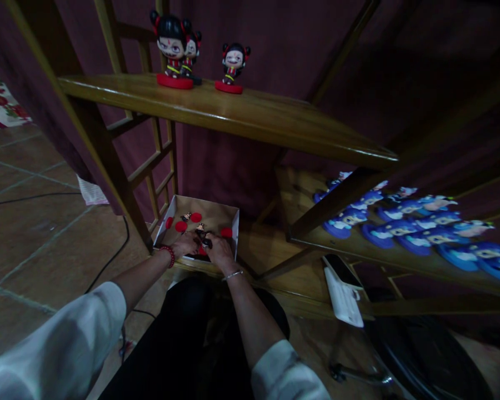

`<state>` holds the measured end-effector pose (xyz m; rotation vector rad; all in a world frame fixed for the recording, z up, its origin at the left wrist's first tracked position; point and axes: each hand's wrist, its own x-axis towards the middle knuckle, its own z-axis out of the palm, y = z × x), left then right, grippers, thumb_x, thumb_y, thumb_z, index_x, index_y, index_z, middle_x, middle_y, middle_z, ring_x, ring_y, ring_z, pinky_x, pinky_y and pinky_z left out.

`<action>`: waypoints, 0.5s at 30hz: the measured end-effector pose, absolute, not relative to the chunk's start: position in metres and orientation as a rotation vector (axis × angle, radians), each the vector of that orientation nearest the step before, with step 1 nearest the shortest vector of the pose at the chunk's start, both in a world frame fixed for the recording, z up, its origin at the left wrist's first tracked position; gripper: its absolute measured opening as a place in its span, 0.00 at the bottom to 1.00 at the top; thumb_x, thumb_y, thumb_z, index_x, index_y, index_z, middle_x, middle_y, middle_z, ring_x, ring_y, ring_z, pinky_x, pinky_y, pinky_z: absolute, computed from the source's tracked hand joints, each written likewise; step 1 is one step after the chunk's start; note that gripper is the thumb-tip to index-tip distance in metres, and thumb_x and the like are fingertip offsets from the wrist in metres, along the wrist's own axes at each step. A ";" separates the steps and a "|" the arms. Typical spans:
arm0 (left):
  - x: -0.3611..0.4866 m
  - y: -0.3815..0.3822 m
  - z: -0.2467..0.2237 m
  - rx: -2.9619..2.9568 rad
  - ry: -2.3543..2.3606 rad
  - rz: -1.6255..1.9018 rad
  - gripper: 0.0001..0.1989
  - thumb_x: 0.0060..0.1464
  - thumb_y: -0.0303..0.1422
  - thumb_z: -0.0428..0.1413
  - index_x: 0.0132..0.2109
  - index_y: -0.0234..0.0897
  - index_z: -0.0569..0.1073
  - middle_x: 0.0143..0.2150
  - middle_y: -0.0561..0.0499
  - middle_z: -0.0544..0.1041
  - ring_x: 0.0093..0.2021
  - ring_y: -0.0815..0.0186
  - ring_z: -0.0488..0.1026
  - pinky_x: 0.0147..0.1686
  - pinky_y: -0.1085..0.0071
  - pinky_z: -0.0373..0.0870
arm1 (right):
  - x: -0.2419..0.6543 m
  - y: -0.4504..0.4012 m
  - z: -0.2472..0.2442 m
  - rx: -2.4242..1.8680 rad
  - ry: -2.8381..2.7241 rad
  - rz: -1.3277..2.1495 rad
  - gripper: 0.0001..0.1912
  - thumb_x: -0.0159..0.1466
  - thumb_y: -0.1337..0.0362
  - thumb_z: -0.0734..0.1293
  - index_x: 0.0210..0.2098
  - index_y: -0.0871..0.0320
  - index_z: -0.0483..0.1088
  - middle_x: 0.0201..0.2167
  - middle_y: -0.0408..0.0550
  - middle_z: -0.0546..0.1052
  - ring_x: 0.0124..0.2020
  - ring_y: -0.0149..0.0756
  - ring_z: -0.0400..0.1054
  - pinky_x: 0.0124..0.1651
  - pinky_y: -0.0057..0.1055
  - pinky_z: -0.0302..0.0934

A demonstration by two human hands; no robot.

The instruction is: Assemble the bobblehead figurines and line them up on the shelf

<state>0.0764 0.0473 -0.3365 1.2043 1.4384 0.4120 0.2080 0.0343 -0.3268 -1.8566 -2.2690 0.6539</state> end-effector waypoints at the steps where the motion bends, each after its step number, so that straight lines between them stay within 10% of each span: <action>1: 0.077 0.047 -0.337 1.209 1.459 0.408 0.08 0.41 0.17 0.49 0.31 0.30 0.67 0.22 0.53 0.68 0.24 0.71 0.68 0.29 0.74 0.68 | 0.208 0.034 -0.326 -1.854 -2.272 0.644 0.10 0.58 0.65 0.60 0.40 0.53 0.67 0.37 0.46 0.75 0.38 0.34 0.69 0.36 0.25 0.55; 15: 0.076 0.041 -0.303 1.025 1.392 0.576 0.08 0.45 0.18 0.47 0.30 0.31 0.68 0.23 0.53 0.70 0.29 0.68 0.71 0.34 0.70 0.71 | 0.213 0.030 -0.315 -1.685 -2.104 0.732 0.13 0.56 0.66 0.62 0.42 0.53 0.68 0.37 0.43 0.75 0.39 0.31 0.69 0.39 0.23 0.58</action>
